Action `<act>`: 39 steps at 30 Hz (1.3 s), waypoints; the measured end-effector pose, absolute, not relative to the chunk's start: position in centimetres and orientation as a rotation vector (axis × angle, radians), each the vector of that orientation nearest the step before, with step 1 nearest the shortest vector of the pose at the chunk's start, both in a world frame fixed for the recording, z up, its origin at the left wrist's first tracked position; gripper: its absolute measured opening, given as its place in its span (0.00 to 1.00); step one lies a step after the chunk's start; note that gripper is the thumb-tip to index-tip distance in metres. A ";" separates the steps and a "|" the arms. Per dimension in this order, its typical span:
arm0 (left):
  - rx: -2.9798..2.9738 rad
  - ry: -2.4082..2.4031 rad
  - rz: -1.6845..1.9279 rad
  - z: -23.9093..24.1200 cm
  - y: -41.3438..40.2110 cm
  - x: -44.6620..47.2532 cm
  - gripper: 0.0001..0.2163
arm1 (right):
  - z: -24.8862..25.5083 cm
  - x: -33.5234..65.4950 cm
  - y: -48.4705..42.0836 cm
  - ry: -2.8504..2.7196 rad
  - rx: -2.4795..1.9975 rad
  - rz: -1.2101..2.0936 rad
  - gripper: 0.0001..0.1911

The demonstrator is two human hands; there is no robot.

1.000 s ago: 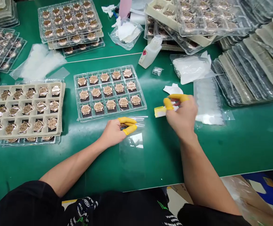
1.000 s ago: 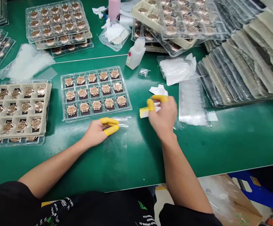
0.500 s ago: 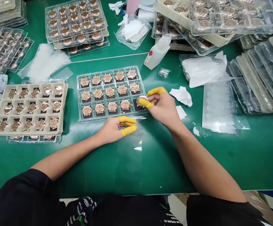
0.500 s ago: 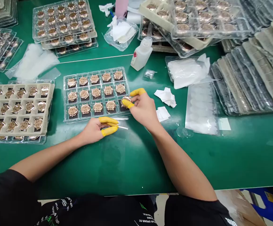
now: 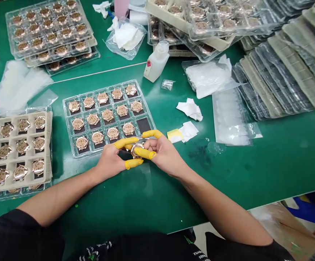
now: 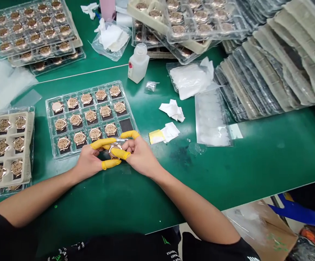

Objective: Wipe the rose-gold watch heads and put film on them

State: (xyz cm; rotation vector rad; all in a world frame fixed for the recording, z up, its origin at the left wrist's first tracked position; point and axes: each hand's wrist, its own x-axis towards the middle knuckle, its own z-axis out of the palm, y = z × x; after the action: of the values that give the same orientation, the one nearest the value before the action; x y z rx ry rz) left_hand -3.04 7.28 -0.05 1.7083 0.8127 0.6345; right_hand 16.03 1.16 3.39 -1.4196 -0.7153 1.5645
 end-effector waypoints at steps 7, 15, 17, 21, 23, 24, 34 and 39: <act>1.663 0.842 0.623 0.4 7.5 -3.0 0.23 | 4.2 22.5 0.1 -0.990 -1.922 0.838 0.24; 1.369 0.811 0.590 0.9 7.9 -2.5 0.26 | 0.5 30.2 -2.2 -0.894 -2.286 0.202 0.16; 1.367 0.805 0.586 1.0 7.9 -2.5 0.26 | 0.9 29.3 -2.1 -0.916 -2.137 0.050 0.16; 1.437 0.800 0.585 0.9 7.9 -2.6 0.25 | 1.7 27.8 -2.1 -1.348 -2.005 0.197 0.14; 1.482 0.800 0.589 0.8 7.9 -2.6 0.24 | 1.6 27.7 -2.2 -1.483 -1.971 0.439 0.15; 1.501 0.801 0.591 0.8 7.9 -2.7 0.24 | 1.4 27.9 -2.2 -1.496 -1.968 0.518 0.17; 1.574 0.832 0.571 0.2 7.7 -3.0 0.24 | 0.9 29.2 -2.1 -1.414 -1.893 0.014 0.09; 1.548 0.812 0.568 0.0 7.3 -3.0 0.25 | 0.5 28.5 -2.2 -1.789 -1.774 0.238 0.09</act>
State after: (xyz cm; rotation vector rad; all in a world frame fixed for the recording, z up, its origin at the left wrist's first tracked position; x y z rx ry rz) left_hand -2.97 7.33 0.01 1.5478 0.8121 0.5678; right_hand 28.46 -2.16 0.47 -1.7743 -1.7894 0.2379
